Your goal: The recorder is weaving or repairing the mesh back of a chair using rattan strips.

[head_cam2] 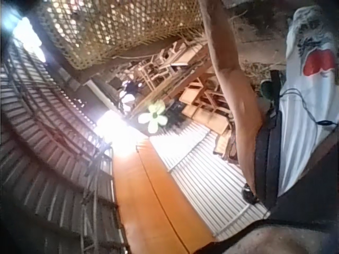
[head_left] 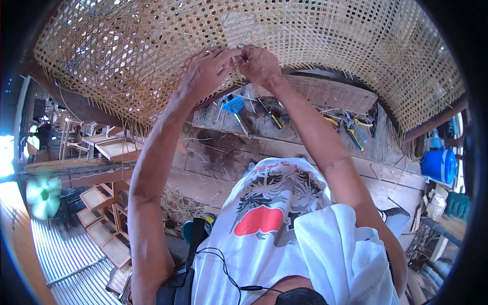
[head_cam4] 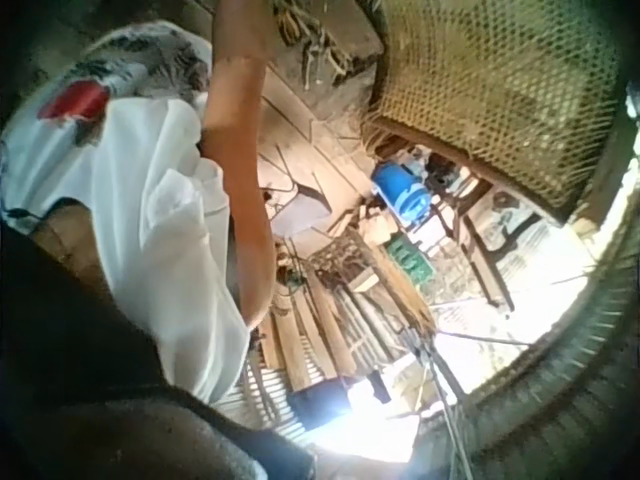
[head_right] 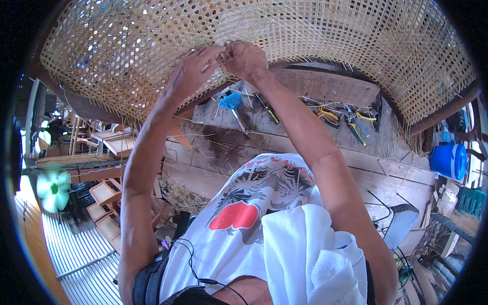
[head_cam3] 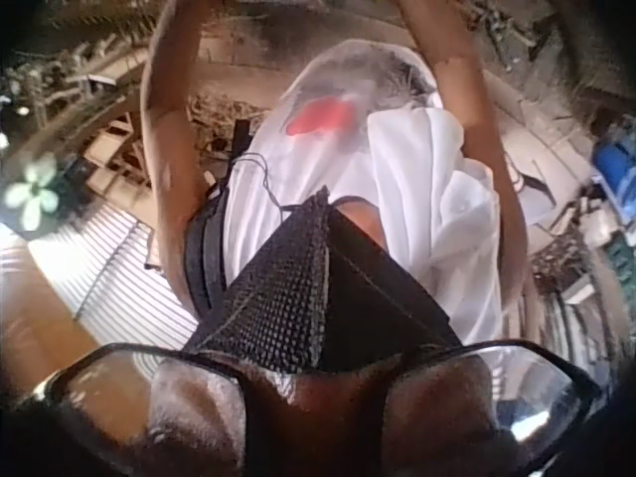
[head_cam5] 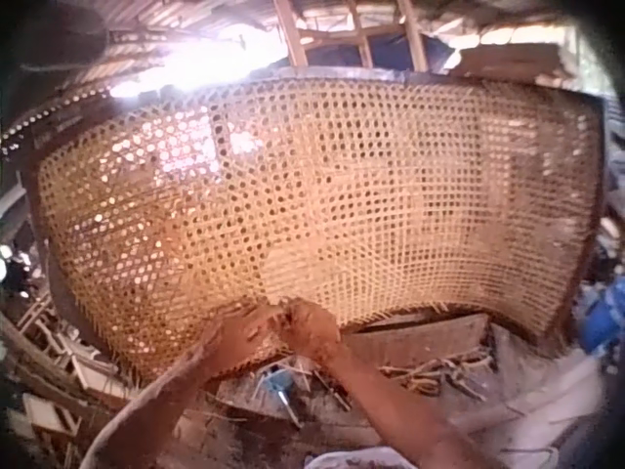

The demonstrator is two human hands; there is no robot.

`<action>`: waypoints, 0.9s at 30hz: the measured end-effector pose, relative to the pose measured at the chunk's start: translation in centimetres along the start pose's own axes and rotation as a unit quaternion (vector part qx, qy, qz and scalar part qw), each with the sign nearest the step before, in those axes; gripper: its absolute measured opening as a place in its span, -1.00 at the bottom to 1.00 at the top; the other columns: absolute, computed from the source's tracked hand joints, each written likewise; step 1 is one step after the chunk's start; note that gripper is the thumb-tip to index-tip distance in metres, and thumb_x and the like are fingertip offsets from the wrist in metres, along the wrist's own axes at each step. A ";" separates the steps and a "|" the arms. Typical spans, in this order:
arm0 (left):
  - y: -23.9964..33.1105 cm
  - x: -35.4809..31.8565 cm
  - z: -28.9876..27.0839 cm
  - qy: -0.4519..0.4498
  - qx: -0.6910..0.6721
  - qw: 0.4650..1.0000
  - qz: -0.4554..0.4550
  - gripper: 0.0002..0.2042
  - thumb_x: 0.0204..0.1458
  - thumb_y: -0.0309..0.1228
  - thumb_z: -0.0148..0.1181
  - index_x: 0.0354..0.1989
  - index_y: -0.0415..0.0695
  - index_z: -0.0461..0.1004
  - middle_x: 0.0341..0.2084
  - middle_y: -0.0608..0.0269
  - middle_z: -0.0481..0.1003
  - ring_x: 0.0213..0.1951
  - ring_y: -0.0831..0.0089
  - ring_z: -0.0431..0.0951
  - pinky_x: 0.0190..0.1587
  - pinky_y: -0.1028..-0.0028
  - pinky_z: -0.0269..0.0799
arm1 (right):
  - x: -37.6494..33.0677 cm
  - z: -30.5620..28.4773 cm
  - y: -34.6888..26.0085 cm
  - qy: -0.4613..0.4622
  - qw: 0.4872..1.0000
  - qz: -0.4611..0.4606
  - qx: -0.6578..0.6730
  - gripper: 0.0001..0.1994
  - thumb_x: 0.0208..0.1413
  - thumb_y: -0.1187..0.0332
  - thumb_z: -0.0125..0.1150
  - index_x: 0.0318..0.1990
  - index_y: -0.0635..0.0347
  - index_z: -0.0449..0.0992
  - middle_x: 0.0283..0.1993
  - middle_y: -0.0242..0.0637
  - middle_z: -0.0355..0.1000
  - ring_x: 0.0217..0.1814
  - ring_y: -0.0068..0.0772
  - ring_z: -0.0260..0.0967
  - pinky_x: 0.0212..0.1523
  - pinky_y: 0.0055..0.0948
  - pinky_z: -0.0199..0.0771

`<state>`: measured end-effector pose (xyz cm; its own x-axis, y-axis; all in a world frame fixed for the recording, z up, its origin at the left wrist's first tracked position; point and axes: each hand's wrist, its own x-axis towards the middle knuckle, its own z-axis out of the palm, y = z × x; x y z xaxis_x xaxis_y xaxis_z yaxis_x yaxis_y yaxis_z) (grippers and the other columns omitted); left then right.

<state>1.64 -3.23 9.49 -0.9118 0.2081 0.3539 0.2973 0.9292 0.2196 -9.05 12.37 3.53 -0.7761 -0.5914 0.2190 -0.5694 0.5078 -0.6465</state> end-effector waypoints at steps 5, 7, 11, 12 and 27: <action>-1.6 3.2 -1.1 -0.042 0.199 0.972 0.117 -0.57 0.13 -0.50 0.15 0.21 0.03 0.45 -0.15 0.09 0.63 -0.11 0.12 0.64 0.00 0.16 0.52 | -1.4 -0.8 0.5 -0.035 0.994 0.093 0.048 -0.64 0.25 0.02 0.18 -0.10 0.11 0.64 -0.12 -0.04 0.63 -0.03 0.03 0.60 0.03 -0.07 0.57; -1.6 3.8 -1.2 -0.098 0.296 0.941 0.127 -0.63 0.13 -0.47 0.09 0.14 -0.03 0.50 -0.18 0.13 0.63 -0.06 0.18 0.62 0.07 0.21 0.49 | -2.0 -0.7 0.4 -0.034 0.992 0.113 0.054 -0.65 0.24 0.02 0.19 -0.12 0.12 0.65 -0.13 -0.04 0.63 -0.04 0.01 0.60 0.02 -0.08 0.57; -1.2 4.6 -1.3 -0.104 0.351 0.908 0.204 -0.52 0.06 -0.53 0.15 0.22 -0.01 0.43 -0.10 0.18 0.57 0.01 0.20 0.52 0.07 0.24 0.40 | -2.7 0.3 1.3 -0.042 0.985 0.142 0.090 -0.61 0.26 -0.01 0.13 -0.18 0.14 0.63 -0.16 -0.06 0.63 -0.10 0.00 0.61 -0.02 -0.08 0.58; -1.3 4.9 -1.4 -0.100 0.365 0.900 0.217 -0.51 0.06 -0.52 0.15 0.23 -0.03 0.43 -0.09 0.21 0.56 0.03 0.22 0.50 0.10 0.24 0.38 | -2.8 0.5 2.1 -0.061 0.981 0.160 0.087 -0.59 0.27 -0.03 0.11 -0.19 0.15 0.63 -0.16 -0.07 0.63 -0.12 0.01 0.61 -0.03 -0.08 0.58; -0.3 5.7 4.0 -0.083 0.348 0.908 0.219 -0.82 0.08 -0.45 0.14 -0.19 -0.09 0.62 -0.04 0.22 0.55 0.11 0.29 0.51 0.20 0.26 0.36 | -14.9 1.0 18.7 0.015 0.966 0.259 -0.007 -0.65 0.26 0.08 0.21 -0.20 0.25 0.61 -0.17 0.07 0.61 -0.02 0.15 0.56 0.04 -0.03 0.50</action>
<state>-4.75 -1.08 7.79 -0.7963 0.5939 0.1147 0.4436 0.7023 -0.5567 -7.87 30.03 -12.50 -0.9651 -0.2379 -0.1092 -0.1066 0.7384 -0.6659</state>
